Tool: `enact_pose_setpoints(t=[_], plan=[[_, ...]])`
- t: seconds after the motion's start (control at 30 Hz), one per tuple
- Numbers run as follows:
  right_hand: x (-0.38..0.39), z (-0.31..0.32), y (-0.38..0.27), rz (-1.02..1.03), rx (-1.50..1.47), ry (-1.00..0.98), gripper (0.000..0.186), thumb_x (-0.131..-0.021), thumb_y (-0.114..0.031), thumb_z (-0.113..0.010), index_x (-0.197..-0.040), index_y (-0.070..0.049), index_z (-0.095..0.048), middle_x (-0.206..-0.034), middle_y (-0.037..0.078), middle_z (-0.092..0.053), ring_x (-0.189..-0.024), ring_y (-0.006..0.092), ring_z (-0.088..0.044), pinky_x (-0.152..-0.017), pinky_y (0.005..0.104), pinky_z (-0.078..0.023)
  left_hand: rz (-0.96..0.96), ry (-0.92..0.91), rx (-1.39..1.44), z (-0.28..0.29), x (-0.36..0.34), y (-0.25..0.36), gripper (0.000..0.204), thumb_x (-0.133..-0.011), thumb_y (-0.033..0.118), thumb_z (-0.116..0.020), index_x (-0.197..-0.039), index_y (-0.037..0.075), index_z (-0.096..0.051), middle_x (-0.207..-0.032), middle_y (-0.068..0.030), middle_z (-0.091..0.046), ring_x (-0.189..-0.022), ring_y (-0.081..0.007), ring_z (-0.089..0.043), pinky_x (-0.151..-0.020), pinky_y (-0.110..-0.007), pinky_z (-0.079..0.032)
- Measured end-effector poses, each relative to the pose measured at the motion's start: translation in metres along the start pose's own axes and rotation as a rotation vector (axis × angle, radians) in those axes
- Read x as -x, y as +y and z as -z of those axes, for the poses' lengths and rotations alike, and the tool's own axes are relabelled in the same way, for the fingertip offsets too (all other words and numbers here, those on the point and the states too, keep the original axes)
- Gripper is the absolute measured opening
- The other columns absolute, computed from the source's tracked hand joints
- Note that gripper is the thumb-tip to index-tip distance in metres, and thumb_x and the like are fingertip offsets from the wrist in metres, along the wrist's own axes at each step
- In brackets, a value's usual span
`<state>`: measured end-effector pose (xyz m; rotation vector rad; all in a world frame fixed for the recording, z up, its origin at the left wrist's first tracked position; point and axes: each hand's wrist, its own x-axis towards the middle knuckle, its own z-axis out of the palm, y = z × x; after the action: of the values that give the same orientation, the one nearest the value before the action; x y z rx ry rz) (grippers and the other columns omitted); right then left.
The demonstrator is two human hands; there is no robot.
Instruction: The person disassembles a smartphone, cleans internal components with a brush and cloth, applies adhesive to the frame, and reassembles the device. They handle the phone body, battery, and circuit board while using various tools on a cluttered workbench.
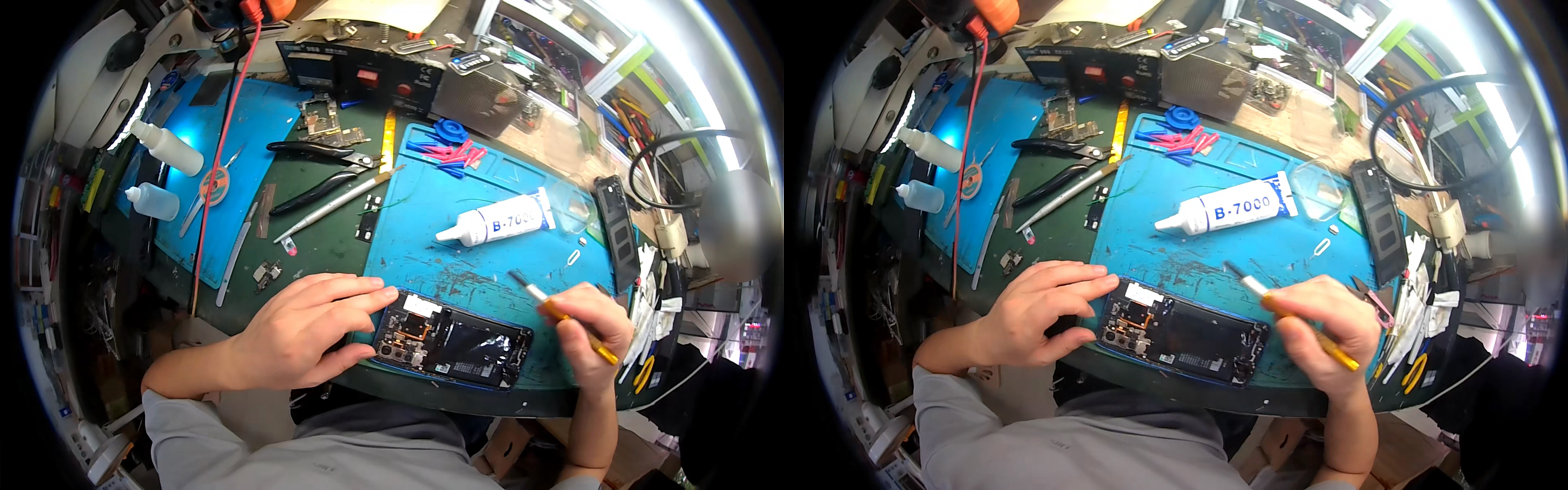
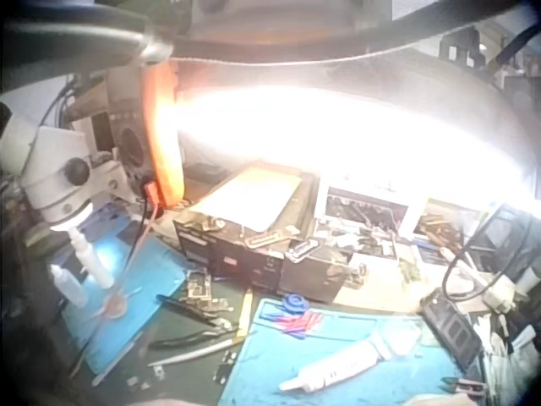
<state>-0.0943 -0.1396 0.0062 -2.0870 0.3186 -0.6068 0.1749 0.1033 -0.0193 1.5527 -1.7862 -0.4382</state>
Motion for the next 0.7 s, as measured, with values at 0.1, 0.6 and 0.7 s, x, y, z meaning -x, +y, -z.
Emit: enact_pose_setpoints(t=[0.1,0.6,0.7], plan=[[0.022,0.023,-0.008,0.034,0.343,0.093,0.027,-0.084,-0.004,-0.081,-0.11,0.001,-0.074,-0.093,0.013,-0.075,-0.083,0.0281,-0.07,-0.076,0.0353,-0.053,0.016,-0.017,0.014,0.004,-0.001,0.0,0.028,-0.085,0.013,-0.081,-0.103,0.005,-0.061,-0.136,-0.0174,-0.069,-0.126,-0.0374,-0.064,-0.099,-0.047,-0.052],[0.131,0.098,-0.001,-0.368,1.255,0.491,0.027,-0.09,0.004,-0.063,-0.114,-0.002,-0.073,-0.106,0.013,-0.073,-0.097,0.0315,-0.069,-0.084,0.04,-0.054,-0.016,0.102,-0.07,-0.005,0.001,0.009,0.036,-0.089,0.009,-0.075,-0.12,0.0,-0.058,-0.127,-0.0186,-0.071,-0.119,-0.0407,-0.067,-0.1,-0.049,-0.053],[0.132,0.093,-0.005,-0.591,1.09,0.596,0.013,-0.095,-0.012,-0.069,-0.104,-0.003,-0.07,-0.09,0.01,-0.074,-0.077,0.0272,-0.071,-0.071,0.0393,-0.054,-0.013,0.102,-0.101,-0.005,0.001,0.011,0.041,-0.09,0.008,-0.074,-0.126,0.0,-0.058,-0.128,-0.0178,-0.07,-0.119,-0.0396,-0.067,-0.101,-0.048,-0.052]])
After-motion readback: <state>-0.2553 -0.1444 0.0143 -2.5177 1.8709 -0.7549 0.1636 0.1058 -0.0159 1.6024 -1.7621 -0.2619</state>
